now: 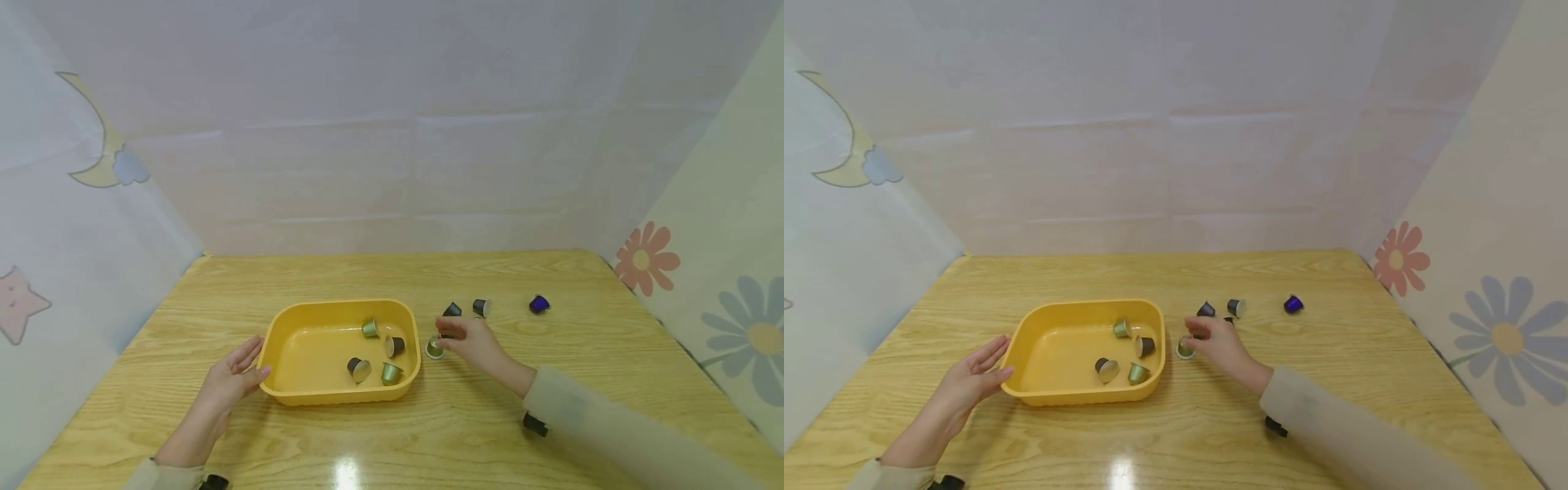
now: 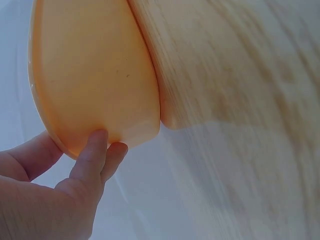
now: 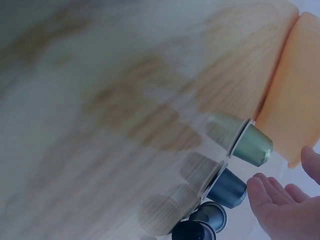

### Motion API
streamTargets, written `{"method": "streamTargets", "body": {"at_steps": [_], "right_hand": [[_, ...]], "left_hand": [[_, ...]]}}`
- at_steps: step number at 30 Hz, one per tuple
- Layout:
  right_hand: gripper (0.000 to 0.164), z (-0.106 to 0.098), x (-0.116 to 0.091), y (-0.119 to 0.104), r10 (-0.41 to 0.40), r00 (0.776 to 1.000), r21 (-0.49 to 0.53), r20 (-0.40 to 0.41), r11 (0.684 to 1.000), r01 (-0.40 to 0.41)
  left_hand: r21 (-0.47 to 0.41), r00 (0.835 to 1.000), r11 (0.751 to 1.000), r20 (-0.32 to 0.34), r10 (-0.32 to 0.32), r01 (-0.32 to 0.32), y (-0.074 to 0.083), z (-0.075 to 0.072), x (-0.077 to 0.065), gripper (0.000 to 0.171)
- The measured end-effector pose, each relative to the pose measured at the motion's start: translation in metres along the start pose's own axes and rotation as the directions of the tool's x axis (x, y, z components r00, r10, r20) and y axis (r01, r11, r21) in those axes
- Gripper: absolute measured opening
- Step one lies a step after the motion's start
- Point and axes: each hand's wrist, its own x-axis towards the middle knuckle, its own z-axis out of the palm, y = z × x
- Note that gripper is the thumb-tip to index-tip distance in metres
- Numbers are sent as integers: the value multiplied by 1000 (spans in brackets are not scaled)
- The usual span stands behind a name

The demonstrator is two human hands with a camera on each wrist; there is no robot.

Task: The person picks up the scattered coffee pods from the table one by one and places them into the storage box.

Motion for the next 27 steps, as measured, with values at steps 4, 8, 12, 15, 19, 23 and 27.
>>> {"method": "streamTargets", "body": {"at_steps": [4, 8, 12, 15, 19, 23, 27], "right_hand": [[46, 1, 2, 3, 45, 998, 5, 35, 999, -45], [48, 3, 4, 5, 71, 996, 1, 61, 997, -71], [48, 4, 6, 9, 77, 994, -4, 71, 997, -77], [46, 6, 9, 11, 88, 994, -20, 72, 996, -87], [44, 8, 11, 11, 101, 992, -60, 76, 993, -97], [41, 9, 11, 11, 111, 991, -83, 73, 991, -105], [37, 10, 12, 12, 108, 992, -91, 69, 991, -102]], "left_hand": [[-9, 1000, 1000, -4, -1, 1, 0, 0, 0, 70], [-23, 1000, 1000, -8, -7, 7, 0, 1, 1, 70], [-27, 1000, 1000, -11, -7, 7, 0, 2, 2, 69], [-22, 1000, 1000, -13, -4, 3, 0, 2, 3, 69], [-22, 1000, 1000, -15, -4, 4, 0, 2, 3, 68], [-31, 1000, 999, -17, -12, 12, 0, 2, 3, 69], [-32, 1000, 999, -22, -14, 14, 0, 2, 2, 69]]}}
